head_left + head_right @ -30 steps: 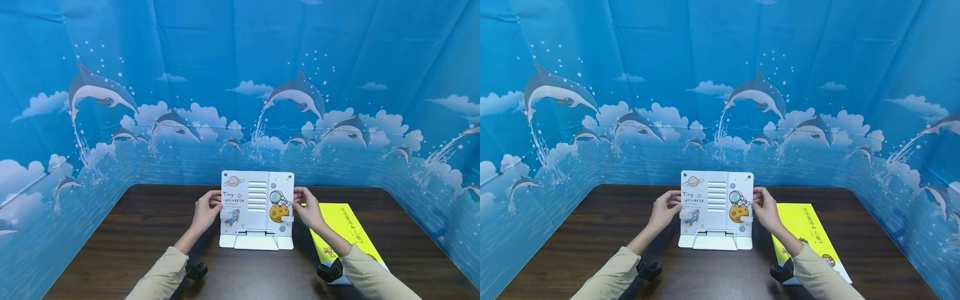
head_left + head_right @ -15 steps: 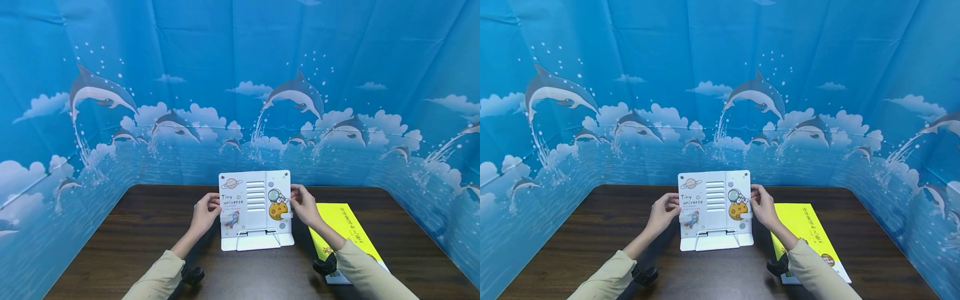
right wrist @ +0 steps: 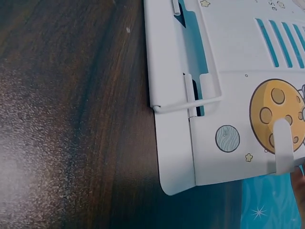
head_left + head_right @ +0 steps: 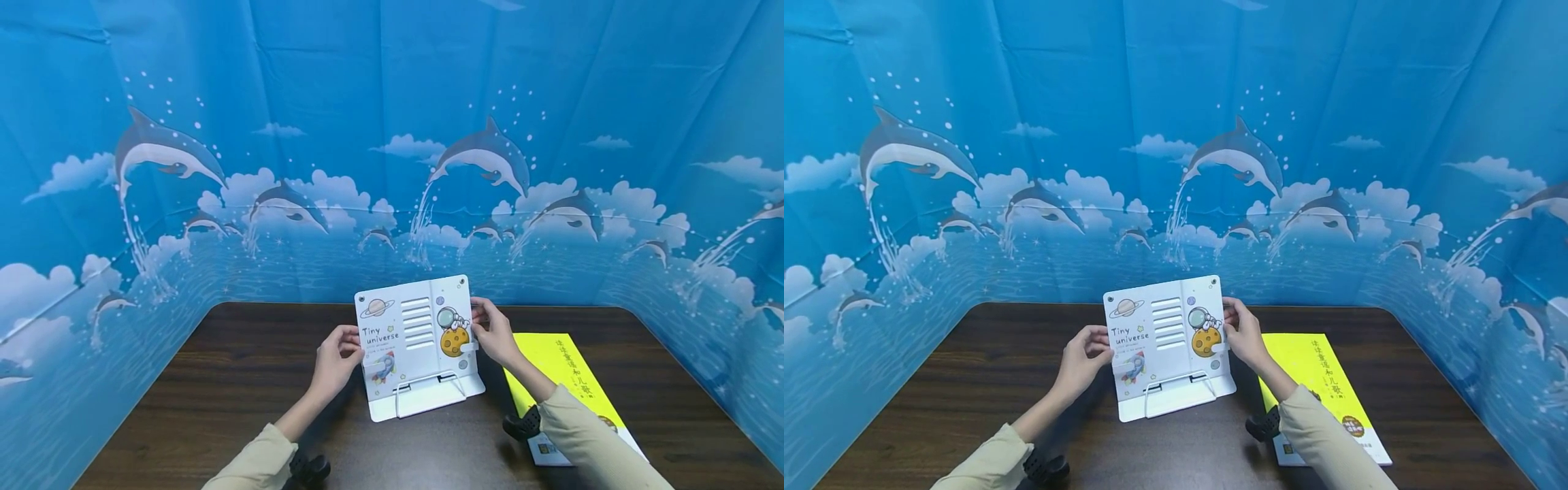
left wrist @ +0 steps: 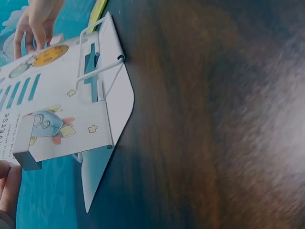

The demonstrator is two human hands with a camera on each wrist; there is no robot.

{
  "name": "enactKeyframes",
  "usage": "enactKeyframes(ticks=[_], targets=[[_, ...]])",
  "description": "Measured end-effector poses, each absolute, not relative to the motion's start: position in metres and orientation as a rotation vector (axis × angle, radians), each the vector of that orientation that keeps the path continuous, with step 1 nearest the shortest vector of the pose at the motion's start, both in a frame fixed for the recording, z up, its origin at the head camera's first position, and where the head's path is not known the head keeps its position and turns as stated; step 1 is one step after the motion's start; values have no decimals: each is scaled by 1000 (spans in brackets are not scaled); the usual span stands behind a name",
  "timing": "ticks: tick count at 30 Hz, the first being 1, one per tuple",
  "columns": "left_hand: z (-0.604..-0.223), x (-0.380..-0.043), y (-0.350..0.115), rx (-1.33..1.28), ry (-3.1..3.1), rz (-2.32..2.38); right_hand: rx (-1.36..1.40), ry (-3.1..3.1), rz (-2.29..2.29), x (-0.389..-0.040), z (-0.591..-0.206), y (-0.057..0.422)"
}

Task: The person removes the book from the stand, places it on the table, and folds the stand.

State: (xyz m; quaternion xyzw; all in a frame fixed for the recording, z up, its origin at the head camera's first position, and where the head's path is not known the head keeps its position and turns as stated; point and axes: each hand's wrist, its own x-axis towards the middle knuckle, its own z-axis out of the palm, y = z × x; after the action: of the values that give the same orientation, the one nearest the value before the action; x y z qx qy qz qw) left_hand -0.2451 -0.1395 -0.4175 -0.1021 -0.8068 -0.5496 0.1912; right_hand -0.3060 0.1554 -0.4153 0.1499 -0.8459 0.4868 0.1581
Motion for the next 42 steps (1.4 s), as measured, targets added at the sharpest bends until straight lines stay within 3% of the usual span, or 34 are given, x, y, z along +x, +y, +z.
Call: enactKeyframes(ticks=[14, 20, 26, 35, 42], targets=[[-422, -226, -118, -252, -2249, -1612, 474, -2451, 1164, -317, -419, 155], [-401, -214, -115, -284, -2270, -1632, 459, -2481, 1147, -312, -415, 156], [-389, -226, -122, -296, -2249, -1600, 343, -2532, 1169, -291, -406, 156], [-349, -251, -135, -395, -2240, -1456, 74, -2597, 1568, -241, -417, 145], [-354, -267, -140, -463, -2319, -1410, -56, -2558, 1770, -222, -436, 129]])
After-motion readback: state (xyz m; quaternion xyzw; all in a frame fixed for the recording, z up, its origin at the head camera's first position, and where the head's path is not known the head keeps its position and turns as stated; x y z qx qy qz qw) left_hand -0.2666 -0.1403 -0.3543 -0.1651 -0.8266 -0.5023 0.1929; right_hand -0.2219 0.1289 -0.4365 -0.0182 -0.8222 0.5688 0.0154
